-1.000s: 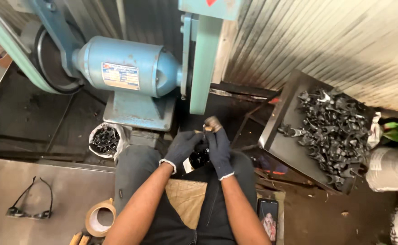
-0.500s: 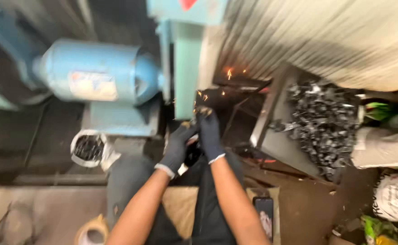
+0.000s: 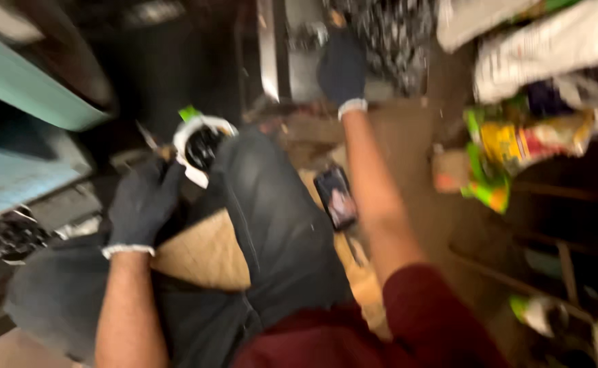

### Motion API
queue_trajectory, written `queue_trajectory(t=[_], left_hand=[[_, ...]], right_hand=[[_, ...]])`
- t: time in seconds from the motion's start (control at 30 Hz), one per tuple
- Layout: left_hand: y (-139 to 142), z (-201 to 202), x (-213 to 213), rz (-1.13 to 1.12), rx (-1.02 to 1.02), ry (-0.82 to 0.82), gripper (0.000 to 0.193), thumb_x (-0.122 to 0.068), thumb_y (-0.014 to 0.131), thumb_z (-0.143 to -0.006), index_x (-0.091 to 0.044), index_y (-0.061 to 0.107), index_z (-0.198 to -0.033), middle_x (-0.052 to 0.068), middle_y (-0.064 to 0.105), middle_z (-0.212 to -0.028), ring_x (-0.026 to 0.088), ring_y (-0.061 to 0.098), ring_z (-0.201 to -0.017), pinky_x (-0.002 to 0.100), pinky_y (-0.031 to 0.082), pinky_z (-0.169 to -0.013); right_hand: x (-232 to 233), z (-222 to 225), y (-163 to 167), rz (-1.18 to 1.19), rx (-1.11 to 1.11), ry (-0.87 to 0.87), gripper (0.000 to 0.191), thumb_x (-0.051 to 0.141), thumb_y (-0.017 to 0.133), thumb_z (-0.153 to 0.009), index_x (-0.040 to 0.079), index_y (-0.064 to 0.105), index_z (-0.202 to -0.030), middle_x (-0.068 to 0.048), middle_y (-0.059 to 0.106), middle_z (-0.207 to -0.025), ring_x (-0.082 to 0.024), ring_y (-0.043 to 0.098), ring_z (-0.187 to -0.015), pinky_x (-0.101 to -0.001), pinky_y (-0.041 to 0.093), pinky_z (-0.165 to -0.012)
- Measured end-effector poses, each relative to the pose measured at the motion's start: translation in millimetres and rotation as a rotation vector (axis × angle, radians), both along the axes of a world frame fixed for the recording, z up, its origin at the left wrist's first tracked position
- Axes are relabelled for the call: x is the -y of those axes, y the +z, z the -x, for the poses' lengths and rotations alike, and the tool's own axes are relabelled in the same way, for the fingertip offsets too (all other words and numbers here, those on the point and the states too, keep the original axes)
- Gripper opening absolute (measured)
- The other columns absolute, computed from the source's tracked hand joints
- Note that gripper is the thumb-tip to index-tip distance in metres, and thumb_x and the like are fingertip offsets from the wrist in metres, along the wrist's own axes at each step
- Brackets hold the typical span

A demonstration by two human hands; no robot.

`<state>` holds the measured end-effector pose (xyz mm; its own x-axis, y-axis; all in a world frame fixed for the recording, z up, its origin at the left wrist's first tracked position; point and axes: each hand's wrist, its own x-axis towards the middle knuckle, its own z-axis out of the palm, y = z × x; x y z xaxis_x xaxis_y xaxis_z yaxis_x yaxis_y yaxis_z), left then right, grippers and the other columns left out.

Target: The person sits on the floor at a bench grinder and sharpens small dark metal parts one at a time, holding each piece against the spinning grinding wheel with sparks flying, then places the ground piece onto a tray holding a pile of similar finished parts.

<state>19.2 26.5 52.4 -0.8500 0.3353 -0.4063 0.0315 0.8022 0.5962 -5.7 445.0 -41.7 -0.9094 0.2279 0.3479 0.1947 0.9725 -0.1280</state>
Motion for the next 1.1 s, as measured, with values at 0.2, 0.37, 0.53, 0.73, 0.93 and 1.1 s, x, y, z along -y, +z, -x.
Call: queue_trajectory(t=[0.2,0.37,0.53,0.73,0.93,1.1], left_hand=[[2,1,-23,0.177,0.004,-0.318,0.052,-0.05,0.05,-0.099,-0.013,0.065,-0.133,0.028,0.072,-0.103,0.049,0.069,-0.09,0.059,0.051,-0.078],[13,-1,-30,0.187,0.033,-0.33,0.05,-0.053,0.05,-0.102,-0.014,0.067,-0.128,0.025,0.074,-0.104,0.047,0.069,-0.095,0.058,0.052,-0.084],[-1,-18,-16,0.242,0.05,-0.288,0.052,-0.056,0.05,-0.097,-0.021,0.068,-0.131,0.024,0.072,-0.109,0.047,0.068,-0.1,0.056,0.052,-0.086],[-14,-40,10,0.104,-0.01,-0.192,0.048,-0.047,0.058,-0.093,-0.018,0.07,-0.13,0.022,0.072,-0.113,0.043,0.068,-0.103,0.052,0.052,-0.09],[-3,-60,-4,-0.701,0.466,0.226,0.035,-0.022,0.068,-0.097,-0.003,0.069,-0.126,0.004,0.073,-0.102,0.012,0.062,-0.084,0.031,0.05,-0.075],[-5,-70,-7,-0.616,0.316,0.377,0.03,-0.017,0.067,-0.092,-0.001,0.069,-0.117,0.003,0.073,-0.101,0.009,0.069,-0.083,0.033,0.057,-0.073]], right_hand=[[-40,-46,10,0.117,0.16,0.13,0.052,0.028,0.071,-0.098,-0.002,0.055,-0.137,-0.03,0.058,-0.137,-0.047,0.055,-0.124,-0.0513,0.043,-0.105],[-10,-50,10,0.234,0.308,-0.008,0.061,0.037,0.076,-0.09,0.003,0.056,-0.137,-0.027,0.059,-0.133,-0.045,0.053,-0.126,-0.0494,0.042,-0.107],[-9,-46,7,0.159,0.061,0.038,0.063,0.027,0.075,-0.08,-0.003,0.055,-0.132,-0.032,0.056,-0.136,-0.048,0.049,-0.126,-0.049,0.04,-0.104],[20,-48,36,0.933,-0.366,-0.189,0.056,0.024,0.068,-0.088,0.001,0.051,-0.136,-0.012,0.069,-0.12,-0.028,0.069,-0.109,-0.0395,0.056,-0.096],[199,-103,54,1.432,-0.181,0.169,0.033,0.021,0.07,-0.094,0.005,0.066,-0.123,-0.011,0.074,-0.112,-0.027,0.073,-0.105,-0.0394,0.058,-0.092],[275,-114,16,0.983,-0.112,0.344,0.04,0.029,0.072,-0.095,0.005,0.064,-0.127,-0.015,0.073,-0.115,-0.032,0.071,-0.106,-0.0386,0.056,-0.09]])
